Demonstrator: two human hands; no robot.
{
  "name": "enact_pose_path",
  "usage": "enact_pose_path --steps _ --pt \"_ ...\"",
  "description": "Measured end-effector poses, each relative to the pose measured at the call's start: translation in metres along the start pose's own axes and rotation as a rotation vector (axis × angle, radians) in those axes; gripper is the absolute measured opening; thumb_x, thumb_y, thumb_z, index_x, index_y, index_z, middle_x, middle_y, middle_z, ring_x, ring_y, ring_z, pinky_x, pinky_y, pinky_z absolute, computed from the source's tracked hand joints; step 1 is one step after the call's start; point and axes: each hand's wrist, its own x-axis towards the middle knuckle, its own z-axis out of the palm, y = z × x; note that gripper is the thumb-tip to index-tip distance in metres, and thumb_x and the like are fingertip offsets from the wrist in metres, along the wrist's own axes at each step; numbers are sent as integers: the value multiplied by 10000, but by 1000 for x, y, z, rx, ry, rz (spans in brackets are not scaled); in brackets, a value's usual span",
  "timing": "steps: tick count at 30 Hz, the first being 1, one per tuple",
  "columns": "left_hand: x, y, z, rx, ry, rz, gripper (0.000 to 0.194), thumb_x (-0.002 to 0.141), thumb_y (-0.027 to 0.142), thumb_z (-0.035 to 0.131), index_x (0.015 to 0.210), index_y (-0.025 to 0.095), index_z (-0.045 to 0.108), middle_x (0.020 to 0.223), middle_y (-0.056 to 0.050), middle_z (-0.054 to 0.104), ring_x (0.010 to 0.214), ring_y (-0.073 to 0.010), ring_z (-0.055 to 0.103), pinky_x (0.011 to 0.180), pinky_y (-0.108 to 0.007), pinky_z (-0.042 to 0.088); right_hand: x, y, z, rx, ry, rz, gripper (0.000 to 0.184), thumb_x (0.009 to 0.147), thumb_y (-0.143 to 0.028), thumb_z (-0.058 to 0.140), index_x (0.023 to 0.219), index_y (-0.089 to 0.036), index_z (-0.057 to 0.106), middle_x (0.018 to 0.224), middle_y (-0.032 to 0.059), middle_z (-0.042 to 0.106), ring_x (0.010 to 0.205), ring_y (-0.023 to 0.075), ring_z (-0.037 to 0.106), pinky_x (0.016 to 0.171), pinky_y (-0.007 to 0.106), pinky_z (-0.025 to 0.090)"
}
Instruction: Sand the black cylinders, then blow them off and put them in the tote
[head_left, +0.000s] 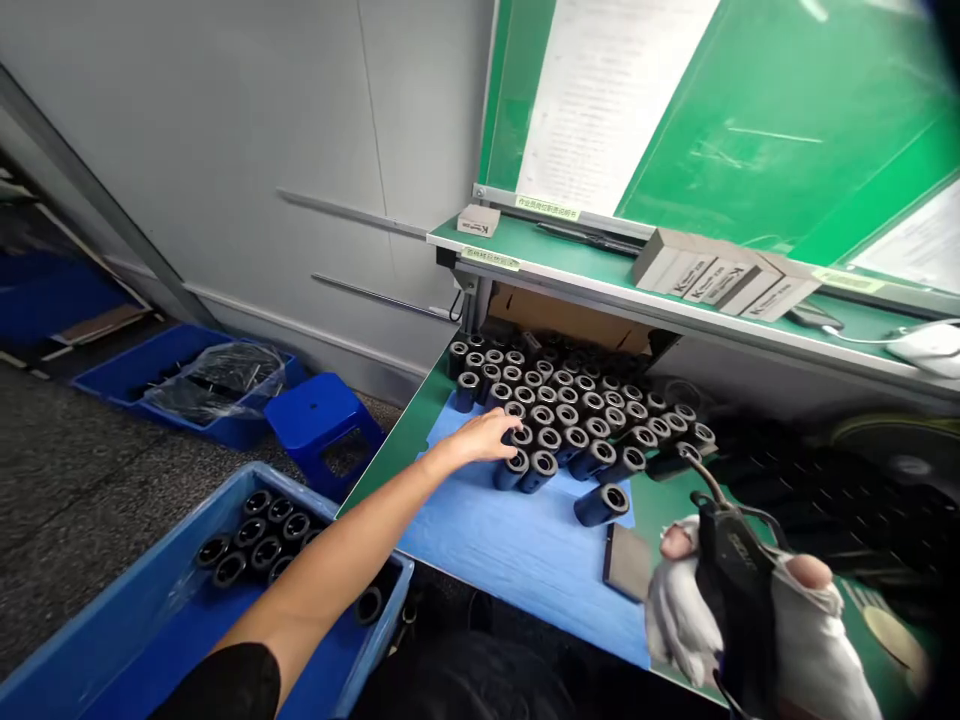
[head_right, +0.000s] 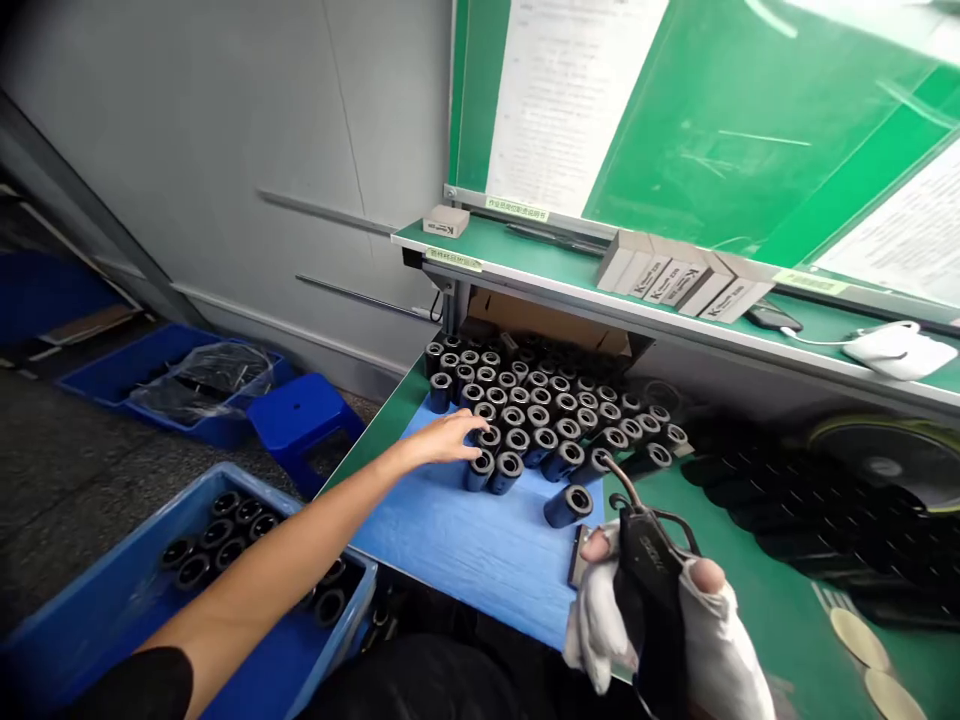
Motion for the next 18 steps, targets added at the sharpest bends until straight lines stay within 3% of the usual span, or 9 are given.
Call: enact_pose_path --steps 3,6,9,11,13,15,18 --pt "16 7 12 73 -85 -40 455 623 193 757 1072 228 692 1005 -66 639 959 -278 630 870 -327 501 6 8 -9 265 -91 54 734 733 -874 91 849 -356 597 448 23 303 375 187 456 546 423 410" --pt "16 14 27 128 -102 -77 303 586 115 754 869 206 696 833 -68 647 873 -311 649 836 -378 513 19 14 -10 268 -88 24 752 735 -916 133 925 -330 563 464 15 379 370 215 453 511 424 424" --pt "-6 11 22 187 -19 -110 244 668 52 652 867 192 677 887 -105 645 927 -336 651 877 -421 499 43 19 8 184 -191 -2 612 837 -827 247 1029 -288 463 567 2 481 427 205 498 534 397 462" --pt "-31 -2 2 233 76 -141 263 753 45 557 945 189 665 1030 -137 619 974 -332 647 914 -442 487 64 22 33 87 -325 0 515 860 -729 411 1021 -240 398 599 -9 523 459 186 528 548 359 483" --pt "-57 -22 -30 317 194 -200 288 828 57 477 1017 192 648 1141 -155 566 990 -320 648 933 -458 484 86 23 69 2 -423 27 500 823 -657 533 977 -217 352 603 -24 541 456 165 537 533 328 494" --pt "-83 -45 -68 426 308 -278 305 878 69 422 1063 192 630 1190 -166 523 988 -308 654 931 -465 494 107 19 113 -75 -446 36 524 777 -645 569 948 -220 315 602 -42 543 424 155 527 484 315 496" --pt "-115 -77 -119 560 412 -392 315 901 59 381 1075 176 616 1196 -182 505 973 -305 665 902 -468 516 134 3 184 -191 -429 -81 467 799 -629 491 951 -231 298 602 -61 530 389 145 513 404 283 466"
